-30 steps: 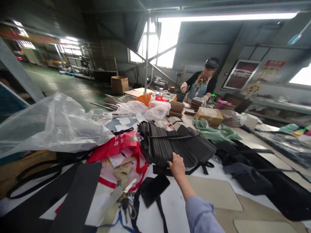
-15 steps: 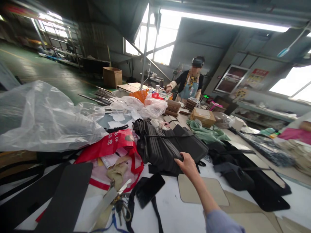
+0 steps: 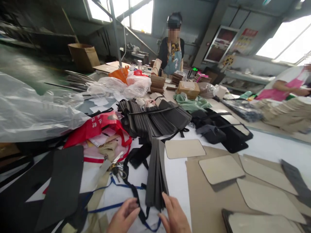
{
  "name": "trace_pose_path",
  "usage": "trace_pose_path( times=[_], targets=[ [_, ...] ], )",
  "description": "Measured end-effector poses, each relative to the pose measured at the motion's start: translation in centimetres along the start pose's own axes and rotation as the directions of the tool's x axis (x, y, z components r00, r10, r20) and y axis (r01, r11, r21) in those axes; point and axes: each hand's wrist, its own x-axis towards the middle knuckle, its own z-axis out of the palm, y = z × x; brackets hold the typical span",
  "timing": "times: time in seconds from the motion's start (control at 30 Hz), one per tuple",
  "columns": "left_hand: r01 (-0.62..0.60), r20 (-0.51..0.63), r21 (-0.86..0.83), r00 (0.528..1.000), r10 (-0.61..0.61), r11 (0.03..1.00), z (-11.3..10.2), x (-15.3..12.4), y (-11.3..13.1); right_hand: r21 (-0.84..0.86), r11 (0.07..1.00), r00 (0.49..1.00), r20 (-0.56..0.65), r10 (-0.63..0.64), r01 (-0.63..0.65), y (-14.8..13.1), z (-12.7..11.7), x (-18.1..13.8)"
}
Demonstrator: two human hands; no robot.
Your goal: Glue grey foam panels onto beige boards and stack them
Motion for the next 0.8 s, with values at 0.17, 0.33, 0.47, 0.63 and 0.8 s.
trace_pose_path(
  times=[0.17, 0.33, 0.47, 0.63, 0.8],
  targets=[
    [-0.135, -0.007, -0.105, 0.991, 0.135, 0.985, 6.2, 3.1, 2.5, 0.293, 0.939, 0.966, -0.129, 0.226, -0.181, 0.4, 1.1, -1.2],
    [-0.05, -0.233, -0.074, 0.972, 0.032, 0.996, 9.2, 3.7, 2.7, 0.493, 0.782, 0.847, -0.152, 0.509, -0.382, 2.6, 1.3, -1.5],
    [-0.012, -0.22, -0.222, 0.975, -0.038, 0.975, 11.8, 1.8, 3.2, 0.568, 0.691, 0.822, -0.042, 0.568, -0.448, 4.7, 1.0, -2.2],
    [0.113, -0.112, -0.38, 0.98, -0.167, 0.918, 16.4, -2.9, 2.5, 0.518, 0.752, 0.884, 0.019, 0.466, -0.408, 6.4, -0.2, -4.2],
    [0.164, -0.183, -0.33, 0.955, -0.233, 0.93, 19.2, -5.6, 0.4, 0.483, 0.777, 0.898, 0.043, 0.438, -0.403, 6.1, -1.5, -6.8]
  ],
)
